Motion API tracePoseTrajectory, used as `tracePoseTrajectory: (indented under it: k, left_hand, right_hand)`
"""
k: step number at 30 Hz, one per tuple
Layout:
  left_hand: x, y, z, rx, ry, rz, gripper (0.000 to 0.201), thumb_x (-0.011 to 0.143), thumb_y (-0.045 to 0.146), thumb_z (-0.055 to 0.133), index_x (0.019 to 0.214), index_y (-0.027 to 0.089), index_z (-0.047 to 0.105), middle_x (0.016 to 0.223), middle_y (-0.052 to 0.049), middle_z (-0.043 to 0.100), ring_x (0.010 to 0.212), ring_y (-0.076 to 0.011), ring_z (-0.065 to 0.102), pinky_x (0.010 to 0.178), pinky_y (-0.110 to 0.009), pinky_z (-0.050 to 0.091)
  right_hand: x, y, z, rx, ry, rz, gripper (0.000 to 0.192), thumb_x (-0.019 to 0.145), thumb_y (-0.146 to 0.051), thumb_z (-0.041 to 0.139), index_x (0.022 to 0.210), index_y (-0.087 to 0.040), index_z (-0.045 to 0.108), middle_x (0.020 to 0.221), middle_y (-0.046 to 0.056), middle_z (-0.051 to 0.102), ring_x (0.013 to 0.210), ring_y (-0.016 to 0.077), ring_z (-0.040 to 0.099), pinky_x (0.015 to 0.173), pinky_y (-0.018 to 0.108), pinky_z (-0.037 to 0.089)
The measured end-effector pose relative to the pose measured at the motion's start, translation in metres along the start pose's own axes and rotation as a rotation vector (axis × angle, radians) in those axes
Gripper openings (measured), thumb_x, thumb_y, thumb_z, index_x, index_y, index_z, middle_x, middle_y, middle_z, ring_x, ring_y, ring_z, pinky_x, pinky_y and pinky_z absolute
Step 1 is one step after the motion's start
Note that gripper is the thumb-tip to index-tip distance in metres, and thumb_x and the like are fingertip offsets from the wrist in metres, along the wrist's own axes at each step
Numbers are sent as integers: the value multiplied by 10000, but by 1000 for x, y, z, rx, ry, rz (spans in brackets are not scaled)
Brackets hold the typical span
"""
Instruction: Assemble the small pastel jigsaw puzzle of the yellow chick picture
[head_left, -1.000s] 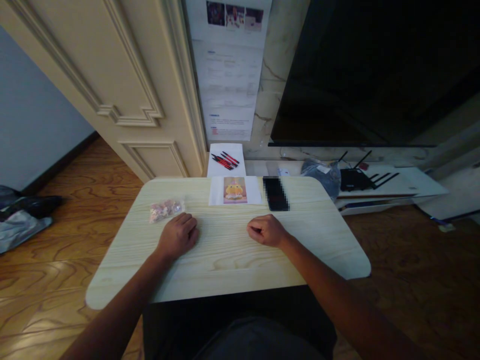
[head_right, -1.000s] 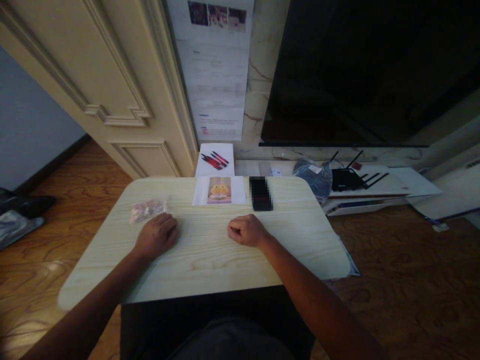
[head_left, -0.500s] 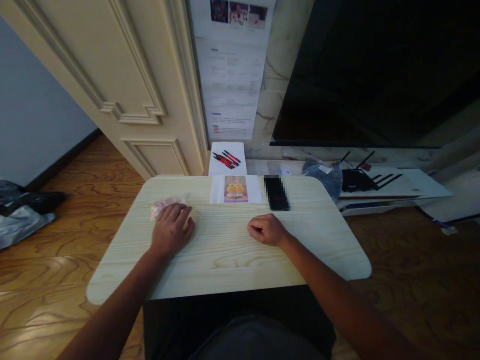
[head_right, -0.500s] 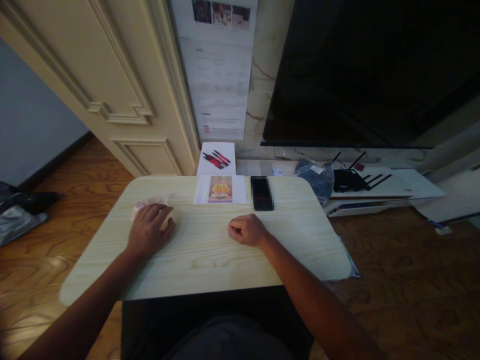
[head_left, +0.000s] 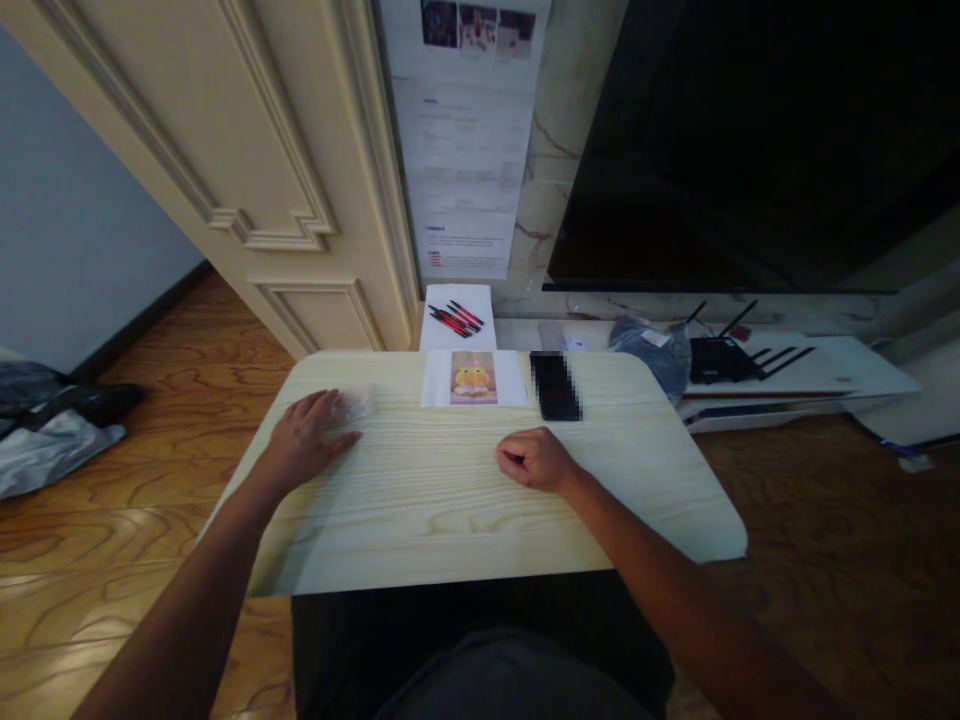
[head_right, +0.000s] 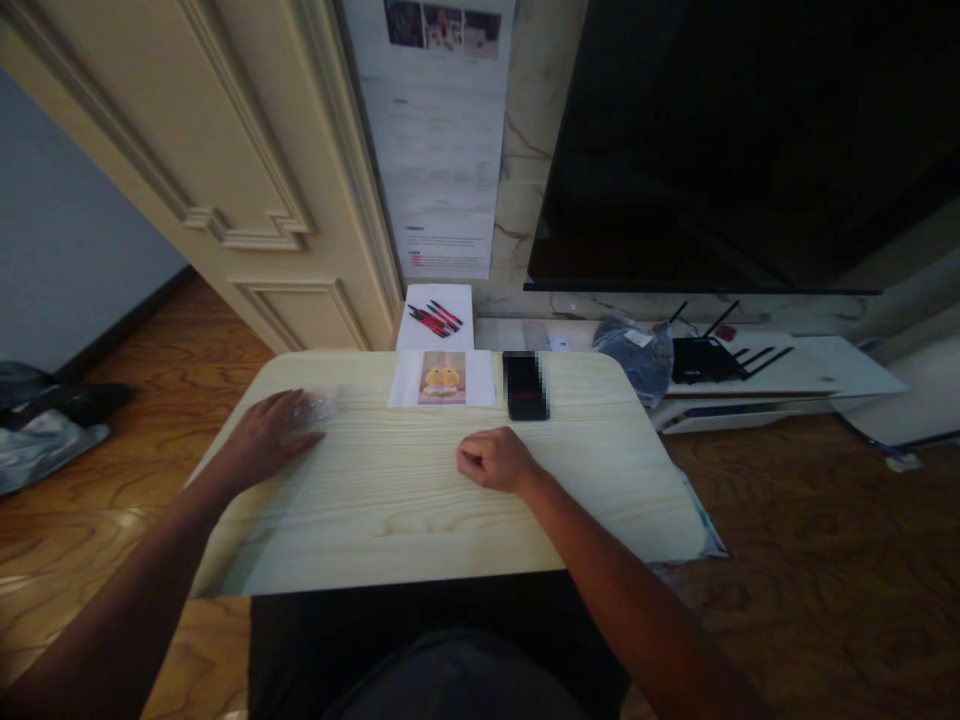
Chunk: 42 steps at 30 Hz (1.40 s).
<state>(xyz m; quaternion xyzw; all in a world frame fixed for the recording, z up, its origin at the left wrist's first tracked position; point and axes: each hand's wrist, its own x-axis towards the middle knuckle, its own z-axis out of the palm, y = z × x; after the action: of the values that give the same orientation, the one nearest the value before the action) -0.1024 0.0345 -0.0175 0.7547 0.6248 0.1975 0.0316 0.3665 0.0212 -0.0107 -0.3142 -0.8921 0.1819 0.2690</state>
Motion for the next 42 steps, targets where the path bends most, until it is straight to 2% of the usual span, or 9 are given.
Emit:
tracePoseTrajectory:
  k: [5,9,11,16,21,24,29,35,42]
  left_hand:
    - [12,-13,-4,-18,-74,0,774,949,608,656,1514,87,567,1580,-259,643,1489,-466,598,1285,-613,465]
    - [20,-8,-13,-80,-130,-84,708,906,500,698,1488,107,604,1312,-186,774,1193,-372,759,1092,-515,612]
    - [21,0,-19,-114,-100,-85,669,859,437,742,1448,135,645,1178,-147,793,1098,-340,775,1023,-477,638]
    - [4,41,-24,-249,-27,-40,584,860,363,803,1398,170,683,1117,-112,756,923,-262,750,866,-416,654]
    - [-30,101,-16,-423,-69,60,610,899,267,797,1485,218,634,1197,-89,734,1001,-231,752,889,-389,661]
    - [-47,134,-12,-457,-101,107,681,889,202,815,1534,238,597,1267,-117,732,1090,-259,762,896,-406,677]
    - [-52,175,-19,-352,-39,218,596,854,139,869,1397,255,654,1304,-136,747,1240,-330,734,1058,-510,659]
    - [-38,207,-41,-336,-46,314,425,887,148,868,1255,244,680,1259,-133,753,1191,-320,734,1019,-502,663]
    - [-34,213,-51,-327,-70,354,384,920,153,852,1266,233,707,1275,-144,757,1201,-325,741,1035,-516,667]
  right_hand:
    - [1,0,-1,-1,5,8,300,1000,-177,601,704,-219,595,662,-6,652,625,142,552,663,288,363]
    - [1,0,-1,-1,15,16,338,1003,-178,595,669,-221,561,635,-11,612,605,137,513,644,291,336]
    - [1,2,-1,5,22,12,339,1004,-182,594,668,-220,565,632,-11,608,597,136,500,638,295,328]
    - [3,5,2,39,36,-8,314,985,-175,607,675,-217,586,634,-13,603,584,134,484,631,303,315]
    - [4,7,5,81,53,6,316,979,-173,620,667,-216,609,626,-12,608,575,136,475,619,300,314]
    - [5,6,6,112,70,38,263,993,-188,643,735,-209,691,652,-5,662,584,137,532,614,284,352]
    - [6,2,8,320,59,168,167,1035,-276,675,1027,-188,817,722,-1,735,603,140,620,607,251,446]
    - [10,-3,8,449,4,214,260,1049,-341,707,1205,-173,829,872,44,808,716,168,703,690,272,527]
    - [10,-7,2,420,-33,142,265,1012,-236,716,1239,-167,834,936,52,842,735,160,713,706,264,523]
